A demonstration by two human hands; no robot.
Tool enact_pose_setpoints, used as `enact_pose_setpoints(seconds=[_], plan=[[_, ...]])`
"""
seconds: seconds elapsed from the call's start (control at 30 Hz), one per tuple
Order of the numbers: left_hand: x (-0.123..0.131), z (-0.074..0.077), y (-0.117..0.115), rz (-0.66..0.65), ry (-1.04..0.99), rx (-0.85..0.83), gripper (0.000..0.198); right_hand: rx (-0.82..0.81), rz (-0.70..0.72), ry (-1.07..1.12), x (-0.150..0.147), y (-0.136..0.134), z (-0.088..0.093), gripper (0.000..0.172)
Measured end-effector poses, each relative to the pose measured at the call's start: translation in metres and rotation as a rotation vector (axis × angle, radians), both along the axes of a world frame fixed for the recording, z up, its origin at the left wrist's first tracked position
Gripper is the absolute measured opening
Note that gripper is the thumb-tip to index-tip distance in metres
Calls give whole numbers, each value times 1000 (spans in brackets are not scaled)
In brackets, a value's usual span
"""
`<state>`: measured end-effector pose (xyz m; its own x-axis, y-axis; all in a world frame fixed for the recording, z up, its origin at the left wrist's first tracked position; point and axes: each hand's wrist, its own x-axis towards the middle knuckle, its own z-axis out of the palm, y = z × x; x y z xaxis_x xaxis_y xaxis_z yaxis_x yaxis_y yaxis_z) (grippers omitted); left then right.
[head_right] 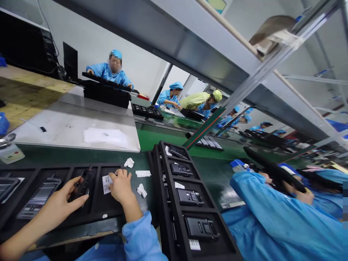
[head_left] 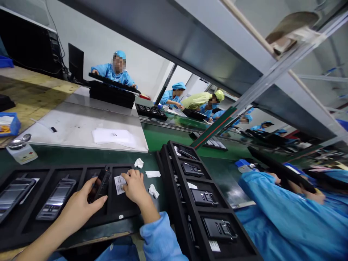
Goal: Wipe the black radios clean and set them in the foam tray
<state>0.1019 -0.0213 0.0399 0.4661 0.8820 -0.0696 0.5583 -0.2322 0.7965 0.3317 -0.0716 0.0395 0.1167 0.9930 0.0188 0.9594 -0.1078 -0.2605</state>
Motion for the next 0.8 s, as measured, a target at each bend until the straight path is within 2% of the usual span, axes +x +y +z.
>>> enact_pose_setpoints(seconds=[0.1, 0.17, 0.23, 0.3, 0.4, 0.53, 0.63, 0.8], plan=[[8, 2, -6, -10, 44, 0, 79, 6, -2, 2, -1, 26, -1, 30], [14, 5, -8, -10, 72, -6, 80, 29, -23, 3, 0, 32, -2, 24], [22, 7, -11, -9, 99, -12, 78, 64, -65, 19, -1, 28, -3, 24], [33, 8, -13, -13, 129, 1, 77, 140, -143, 126, -3, 16, -5, 22], [53, 6, -16, -48, 194, 28, 77, 243, -213, 498, -11, -9, -14, 31], [75, 2, -20, -132, 309, 60, 81, 267, -171, 1034, -20, -29, -27, 36], [83, 1, -21, -209, 370, 90, 87, 226, -248, 1063, -16, -25, -34, 31], [86, 4, -20, -314, 424, 115, 87, 201, -360, 908, -1, -16, -37, 30]])
